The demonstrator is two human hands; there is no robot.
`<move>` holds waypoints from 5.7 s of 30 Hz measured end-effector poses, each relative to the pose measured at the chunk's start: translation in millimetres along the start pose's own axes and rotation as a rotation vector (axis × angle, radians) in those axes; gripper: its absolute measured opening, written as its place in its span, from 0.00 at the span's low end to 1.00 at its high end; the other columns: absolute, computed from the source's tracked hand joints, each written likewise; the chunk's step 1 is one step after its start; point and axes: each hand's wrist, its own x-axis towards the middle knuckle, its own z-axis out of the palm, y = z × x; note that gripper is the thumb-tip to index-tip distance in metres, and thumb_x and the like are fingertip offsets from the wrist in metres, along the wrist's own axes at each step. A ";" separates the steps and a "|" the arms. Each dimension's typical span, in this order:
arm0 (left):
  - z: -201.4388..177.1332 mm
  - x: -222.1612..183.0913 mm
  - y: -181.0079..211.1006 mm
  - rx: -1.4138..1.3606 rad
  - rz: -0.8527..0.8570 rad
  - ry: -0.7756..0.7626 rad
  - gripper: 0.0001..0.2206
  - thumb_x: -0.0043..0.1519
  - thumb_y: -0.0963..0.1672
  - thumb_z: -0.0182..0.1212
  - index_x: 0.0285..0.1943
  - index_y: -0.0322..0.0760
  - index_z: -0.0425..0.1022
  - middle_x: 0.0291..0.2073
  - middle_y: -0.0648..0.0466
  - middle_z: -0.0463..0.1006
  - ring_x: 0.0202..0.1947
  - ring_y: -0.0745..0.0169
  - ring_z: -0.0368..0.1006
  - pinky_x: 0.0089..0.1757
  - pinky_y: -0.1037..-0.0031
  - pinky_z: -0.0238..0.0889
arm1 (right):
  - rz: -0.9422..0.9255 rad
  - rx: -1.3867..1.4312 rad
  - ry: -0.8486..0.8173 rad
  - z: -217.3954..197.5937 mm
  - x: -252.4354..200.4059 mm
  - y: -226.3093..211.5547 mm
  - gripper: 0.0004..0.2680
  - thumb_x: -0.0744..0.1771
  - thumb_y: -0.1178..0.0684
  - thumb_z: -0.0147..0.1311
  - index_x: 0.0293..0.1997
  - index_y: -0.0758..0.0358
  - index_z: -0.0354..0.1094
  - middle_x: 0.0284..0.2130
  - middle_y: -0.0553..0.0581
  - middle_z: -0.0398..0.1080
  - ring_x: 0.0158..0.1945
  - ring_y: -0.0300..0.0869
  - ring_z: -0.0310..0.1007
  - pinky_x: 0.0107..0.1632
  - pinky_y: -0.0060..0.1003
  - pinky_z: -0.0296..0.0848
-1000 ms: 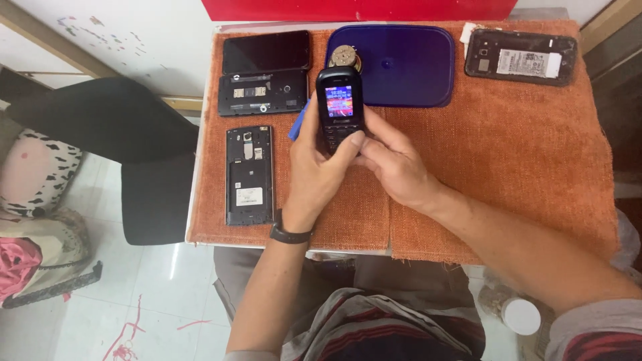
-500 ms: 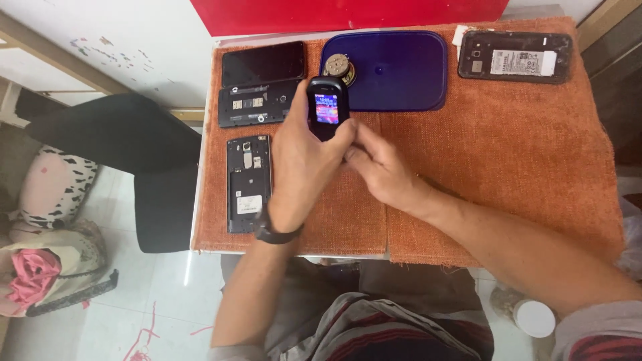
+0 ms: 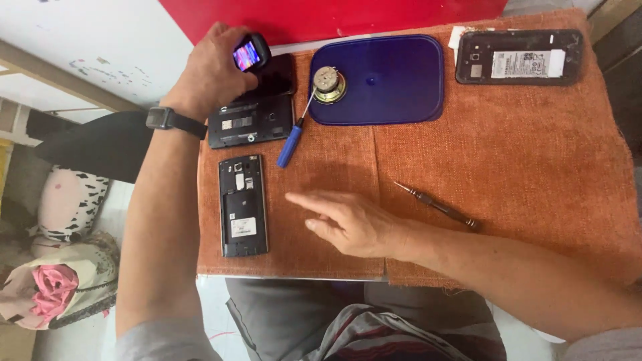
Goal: Technician disassembling a smartphone by removing internal screws with a precision screwdriver on a repair bench.
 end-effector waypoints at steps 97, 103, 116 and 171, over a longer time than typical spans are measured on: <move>124.6 -249.4 158.7 0.008 0.413 0.390 0.31 0.60 0.59 0.66 0.60 0.34 0.72 0.58 0.38 0.72 0.57 0.37 0.68 0.44 0.53 0.66 | 0.322 -0.592 0.175 -109.6 -99.9 -64.6 0.10 0.66 0.67 0.54 0.51 0.67 0.76 0.40 0.57 0.77 0.41 0.42 0.76 0.46 0.33 0.80; 115.5 -238.1 189.7 -0.031 0.606 0.558 0.22 0.71 0.48 0.65 0.65 0.25 0.66 0.26 0.55 0.72 0.23 0.62 0.63 0.28 0.65 0.61 | 0.164 -0.175 0.025 -104.4 -75.2 -119.4 0.12 0.63 0.61 0.62 0.51 0.62 0.77 0.40 0.53 0.83 0.40 0.36 0.85 0.46 0.27 0.83; 110.0 -165.8 121.5 -0.203 0.355 0.504 0.08 0.68 0.46 0.63 0.48 0.39 0.75 0.15 0.60 0.67 0.11 0.69 0.59 0.16 0.75 0.57 | 0.355 0.067 0.368 -109.3 15.0 -50.8 0.13 0.66 0.63 0.60 0.53 0.63 0.61 0.32 0.57 0.73 0.24 0.41 0.80 0.27 0.29 0.83; 109.6 -141.7 93.4 -0.208 0.370 0.470 0.06 0.69 0.42 0.60 0.45 0.35 0.80 0.30 0.57 0.77 0.25 0.61 0.73 0.22 0.70 0.66 | 0.398 0.380 1.010 -128.5 51.9 79.0 0.15 0.68 0.62 0.59 0.61 0.60 0.64 0.30 0.57 0.74 0.28 0.42 0.82 0.32 0.30 0.84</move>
